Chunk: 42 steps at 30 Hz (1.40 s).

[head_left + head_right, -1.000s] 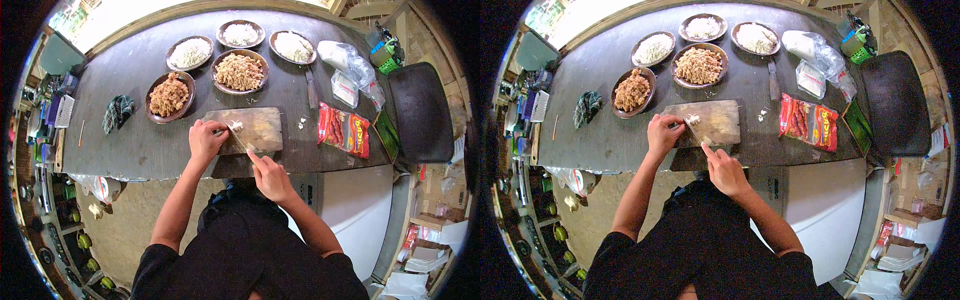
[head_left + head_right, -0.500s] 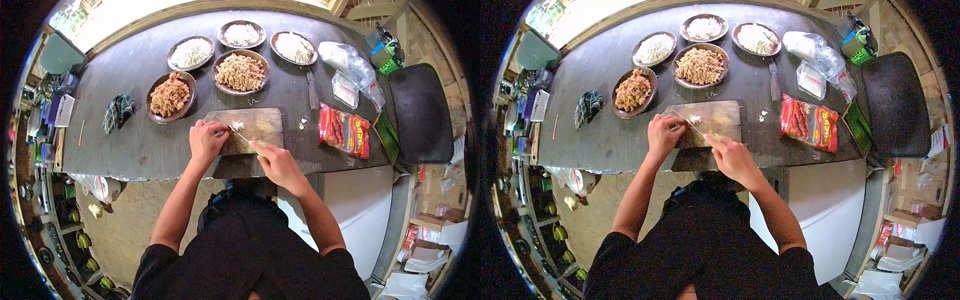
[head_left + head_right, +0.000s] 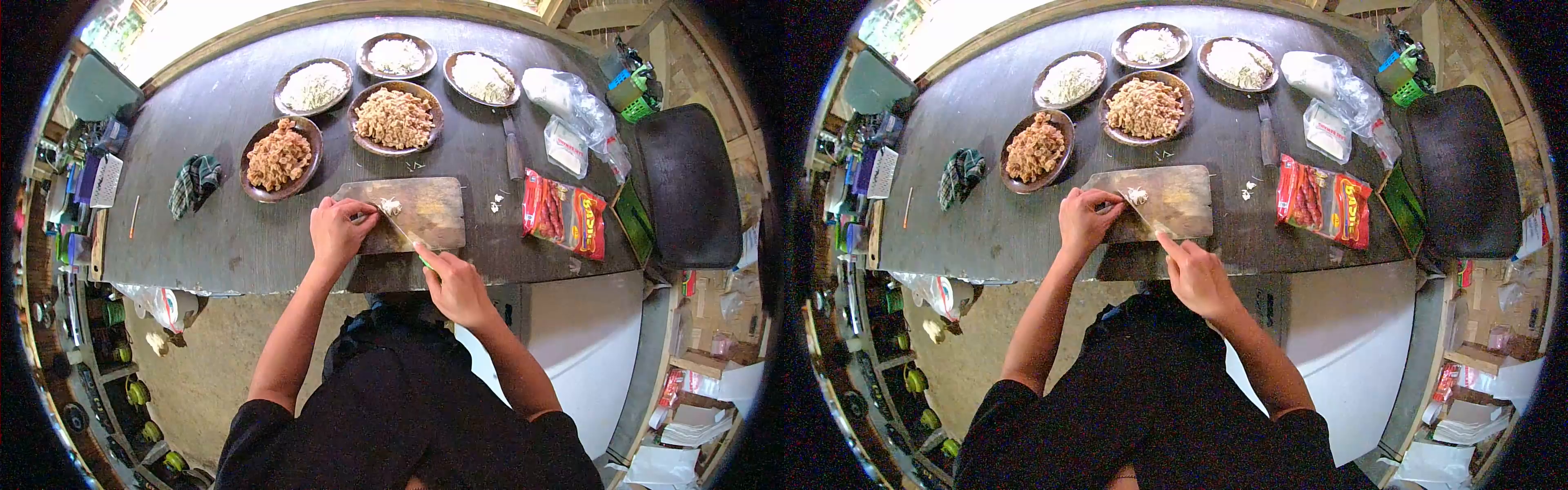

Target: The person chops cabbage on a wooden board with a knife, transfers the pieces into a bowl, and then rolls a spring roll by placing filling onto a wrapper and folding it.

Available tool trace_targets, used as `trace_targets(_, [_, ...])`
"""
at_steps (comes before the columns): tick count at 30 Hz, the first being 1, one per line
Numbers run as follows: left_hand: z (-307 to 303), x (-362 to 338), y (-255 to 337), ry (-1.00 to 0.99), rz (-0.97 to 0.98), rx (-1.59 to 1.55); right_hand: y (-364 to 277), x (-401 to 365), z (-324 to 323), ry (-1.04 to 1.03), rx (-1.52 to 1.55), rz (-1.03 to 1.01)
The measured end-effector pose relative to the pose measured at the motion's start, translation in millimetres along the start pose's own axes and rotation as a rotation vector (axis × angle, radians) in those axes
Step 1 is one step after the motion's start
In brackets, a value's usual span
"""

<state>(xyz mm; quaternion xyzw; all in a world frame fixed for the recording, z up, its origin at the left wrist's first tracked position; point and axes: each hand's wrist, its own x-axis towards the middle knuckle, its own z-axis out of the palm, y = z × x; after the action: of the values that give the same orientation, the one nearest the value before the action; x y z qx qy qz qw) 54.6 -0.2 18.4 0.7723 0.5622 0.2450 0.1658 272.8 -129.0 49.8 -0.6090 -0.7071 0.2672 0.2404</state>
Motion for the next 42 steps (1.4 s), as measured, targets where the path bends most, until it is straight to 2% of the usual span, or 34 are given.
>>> trace_targets(11, [4.4,0.4,-2.1,0.011,0.021,0.035,-4.6,-11.5,26.1,0.064,0.042,0.028])
trace_targets(16, [2.1,-4.1,5.1,0.092,0.112,0.148,-4.2,-8.9,32.2,0.081,-0.003,0.066])
trace_targets(24, [3.6,-5.3,3.4,0.091,0.083,0.137,-2.9,-20.1,28.8,0.099,0.044,-0.017])
trace_targets(33, [4.1,-3.8,2.1,0.074,0.067,0.101,-10.7,-9.7,36.4,0.082,-0.074,0.039])
trace_targets(42, [3.2,-7.6,3.0,0.107,0.093,0.115,-7.4,-19.4,27.7,0.107,0.001,-0.001])
